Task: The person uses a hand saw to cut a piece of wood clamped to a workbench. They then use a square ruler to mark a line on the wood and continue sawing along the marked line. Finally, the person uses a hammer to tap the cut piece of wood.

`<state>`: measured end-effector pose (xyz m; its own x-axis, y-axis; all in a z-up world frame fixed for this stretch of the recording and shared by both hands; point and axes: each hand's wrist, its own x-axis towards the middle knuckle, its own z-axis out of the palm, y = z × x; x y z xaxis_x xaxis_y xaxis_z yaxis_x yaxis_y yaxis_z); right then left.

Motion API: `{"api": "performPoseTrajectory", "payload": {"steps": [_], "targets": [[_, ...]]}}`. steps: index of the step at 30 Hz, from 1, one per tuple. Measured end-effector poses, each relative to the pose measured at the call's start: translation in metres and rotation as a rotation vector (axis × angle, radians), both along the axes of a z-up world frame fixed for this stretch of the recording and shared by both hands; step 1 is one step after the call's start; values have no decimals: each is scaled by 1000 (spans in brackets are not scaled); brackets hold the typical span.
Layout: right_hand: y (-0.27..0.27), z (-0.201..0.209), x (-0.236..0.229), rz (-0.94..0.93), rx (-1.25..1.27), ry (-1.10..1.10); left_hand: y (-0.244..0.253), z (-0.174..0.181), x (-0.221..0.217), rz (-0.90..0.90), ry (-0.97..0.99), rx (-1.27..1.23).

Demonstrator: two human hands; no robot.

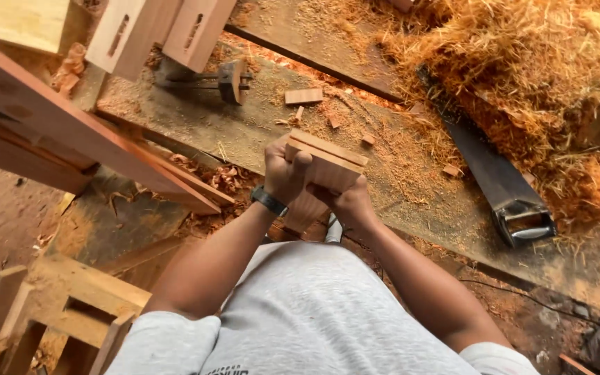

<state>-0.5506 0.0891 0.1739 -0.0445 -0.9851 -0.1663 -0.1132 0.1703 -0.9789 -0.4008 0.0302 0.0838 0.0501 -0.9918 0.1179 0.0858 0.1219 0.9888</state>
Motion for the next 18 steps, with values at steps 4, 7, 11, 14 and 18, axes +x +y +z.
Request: {"api": "performPoseTrajectory", "payload": {"steps": [4, 7, 11, 14, 18], "targets": [[-2, 2, 3, -48, -49, -51, -17, 13, 16, -122, 23, -25], [-1, 1, -1, -49, -9, 19, -33, 54, 46, -125, -25, 53], [22, -50, -20, -40, -61, 52, -78, 48, 111, 182, -264, 16], [40, -15, -13, -86, 18, 62, -116, 8, 167, 212, -791, -19], [87, -5, -9, -309, 239, 99, -143, 21, 192, -78, -1139, 45]]}}
